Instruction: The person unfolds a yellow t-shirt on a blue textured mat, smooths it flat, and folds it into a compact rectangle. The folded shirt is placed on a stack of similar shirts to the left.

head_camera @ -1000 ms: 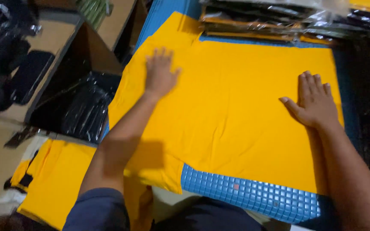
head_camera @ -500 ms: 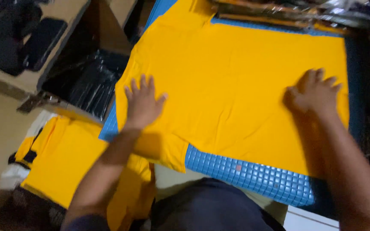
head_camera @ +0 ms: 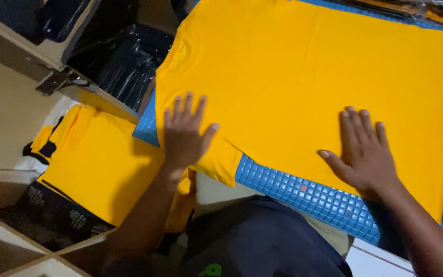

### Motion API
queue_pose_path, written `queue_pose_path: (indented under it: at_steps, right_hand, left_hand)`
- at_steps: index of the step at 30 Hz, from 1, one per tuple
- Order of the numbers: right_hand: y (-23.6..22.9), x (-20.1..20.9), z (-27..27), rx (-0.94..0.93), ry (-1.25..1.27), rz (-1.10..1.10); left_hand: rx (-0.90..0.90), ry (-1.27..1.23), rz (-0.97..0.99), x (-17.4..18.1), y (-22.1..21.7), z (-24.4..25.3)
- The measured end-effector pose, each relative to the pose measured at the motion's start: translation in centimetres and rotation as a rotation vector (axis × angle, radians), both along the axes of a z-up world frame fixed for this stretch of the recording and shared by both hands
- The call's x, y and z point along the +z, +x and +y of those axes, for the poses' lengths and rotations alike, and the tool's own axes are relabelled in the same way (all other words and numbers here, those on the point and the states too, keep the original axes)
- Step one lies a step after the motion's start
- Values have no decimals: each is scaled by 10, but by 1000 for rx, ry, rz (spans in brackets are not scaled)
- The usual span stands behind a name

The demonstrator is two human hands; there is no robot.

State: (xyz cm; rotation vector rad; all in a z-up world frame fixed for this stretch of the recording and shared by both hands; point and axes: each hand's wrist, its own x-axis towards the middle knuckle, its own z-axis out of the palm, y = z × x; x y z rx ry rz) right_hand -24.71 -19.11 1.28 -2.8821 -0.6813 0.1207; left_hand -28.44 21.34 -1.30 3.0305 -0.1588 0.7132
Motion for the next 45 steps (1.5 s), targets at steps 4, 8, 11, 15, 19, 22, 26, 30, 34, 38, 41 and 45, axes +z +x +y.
queue_pose_path:
  at_steps: [4, 8, 11, 15, 19, 22, 26, 30, 34, 38, 41, 45]
  right_hand:
    - [-2, -8, -6, -24, 15, -41]
    - [-1, -13, -8, -54, 19, -35]
    - [-4, -10, -6, -63, 11, -15]
    - [4, -3, -6, -83, -2, 167]
    - [16, -14, 18, 196, -208, -172]
    - [11, 24, 88, 492, 147, -14]
    - [21, 14, 155, 627, 254, -120]
    - [41, -37, 186, 750, 358, -162]
    - [38, -40, 183, 726, 292, -153]
    - [31, -43, 178, 733, 206, -171]
    - [34, -40, 180, 729, 199, -177]
    - [34, -42, 179, 728, 177, -189]
  left_hand:
    - [154, -231, 145, 3, -13, 29]
    - [230, -118, 200, -10, -15, 50]
    - [285, -126, 271, 3, -20, 52]
    - [501, -241, 230, 21, -29, 59]
    - [519, -329, 455, 47, -38, 75]
    - [472, -233, 799, 50, -33, 85]
    - [11, -37, 205, -11, -8, 91]
    - [-181, -218, 466, 22, -17, 44]
    - [-124, -115, 353, -14, -29, 68]
    - [79, 128, 161, -31, -40, 90]
    - [44, 124, 143, -9, -21, 72]
    - [-180, -159, 33, -8, 12, 32]
